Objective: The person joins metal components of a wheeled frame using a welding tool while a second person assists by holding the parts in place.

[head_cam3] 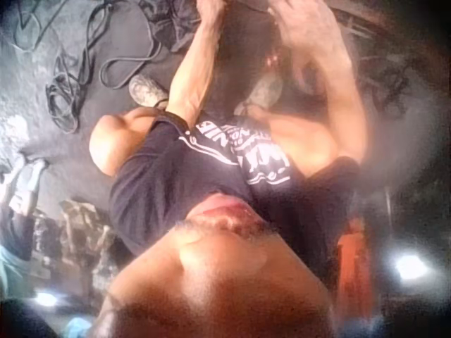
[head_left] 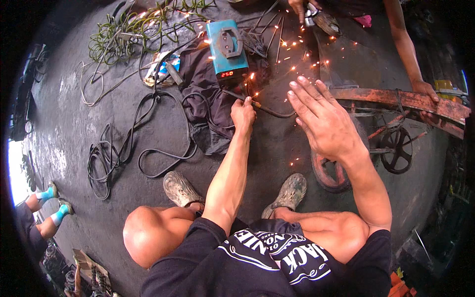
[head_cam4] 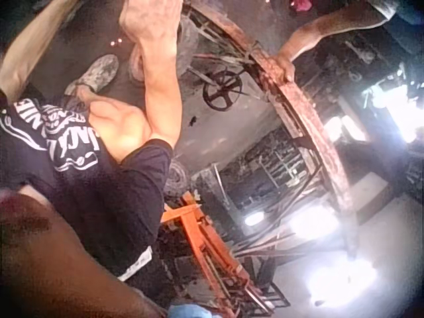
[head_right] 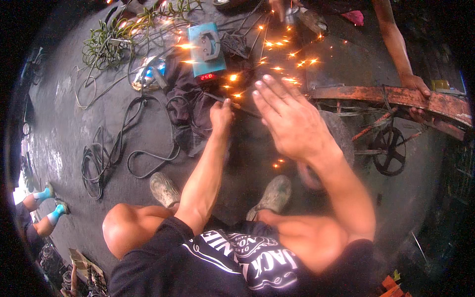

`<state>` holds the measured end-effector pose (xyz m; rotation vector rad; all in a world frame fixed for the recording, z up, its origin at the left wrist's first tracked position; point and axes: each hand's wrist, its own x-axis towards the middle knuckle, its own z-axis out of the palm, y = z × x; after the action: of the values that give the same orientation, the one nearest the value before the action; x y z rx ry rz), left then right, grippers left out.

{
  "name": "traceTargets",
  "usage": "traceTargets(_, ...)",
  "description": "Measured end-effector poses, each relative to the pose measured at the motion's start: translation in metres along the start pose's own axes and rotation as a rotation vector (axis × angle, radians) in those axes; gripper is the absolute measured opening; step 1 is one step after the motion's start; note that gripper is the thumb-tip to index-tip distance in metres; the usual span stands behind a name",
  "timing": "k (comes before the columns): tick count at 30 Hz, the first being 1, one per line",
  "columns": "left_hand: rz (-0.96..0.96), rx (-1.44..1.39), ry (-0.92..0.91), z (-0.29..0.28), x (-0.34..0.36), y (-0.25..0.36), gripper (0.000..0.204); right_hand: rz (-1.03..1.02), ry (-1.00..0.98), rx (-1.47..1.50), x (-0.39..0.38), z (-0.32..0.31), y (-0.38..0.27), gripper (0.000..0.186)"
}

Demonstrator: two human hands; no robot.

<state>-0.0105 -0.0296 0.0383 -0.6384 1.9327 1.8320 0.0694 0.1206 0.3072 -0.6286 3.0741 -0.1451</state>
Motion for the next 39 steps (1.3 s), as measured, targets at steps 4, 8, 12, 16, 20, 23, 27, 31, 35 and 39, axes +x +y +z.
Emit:
traceTargets(4,0.009,-0.035,-0.025,0.002,0.001,0.001,0.029,0.020,0.030,-0.036,-0.003,0.005,0.004,0.051)
traceTargets(8,0.004,-0.027,-0.032,0.004,0.010,-0.007,0.032,0.018,0.044,-0.063,-0.002,0.006,0.012,0.048)
traceTargets(12,-0.013,-0.029,-0.036,0.005,0.014,-0.010,0.034,0.067,-0.006,-0.069,-0.002,0.003,0.014,0.054)
traceTargets(16,-0.026,-0.044,-0.012,0.005,0.012,-0.008,0.034,0.015,0.063,-0.078,0.000,0.003,0.013,0.049)
traceTargets(20,0.024,0.021,-0.015,0.004,0.009,-0.005,0.034,0.022,0.047,-0.080,0.000,0.003,0.013,0.049)
traceTargets(23,0.011,-0.011,-0.016,0.004,0.005,-0.002,0.035,0.024,0.044,-0.082,0.000,0.001,0.014,0.050)
traceTargets(27,-0.004,0.011,0.000,0.002,0.003,0.002,0.034,0.010,0.042,-0.078,0.000,0.001,0.014,0.050)
traceTargets(31,0.000,-0.020,-0.021,0.003,0.003,0.002,0.033,0.027,0.030,-0.072,0.002,0.002,0.014,0.050)
traceTargets(35,0.003,-0.034,0.000,0.004,0.003,0.000,0.033,0.052,0.007,-0.072,0.002,0.001,0.016,0.051)
traceTargets(39,-0.002,0.002,0.030,0.003,0.001,0.001,0.031,0.087,0.017,-0.073,0.001,0.000,0.022,0.053)
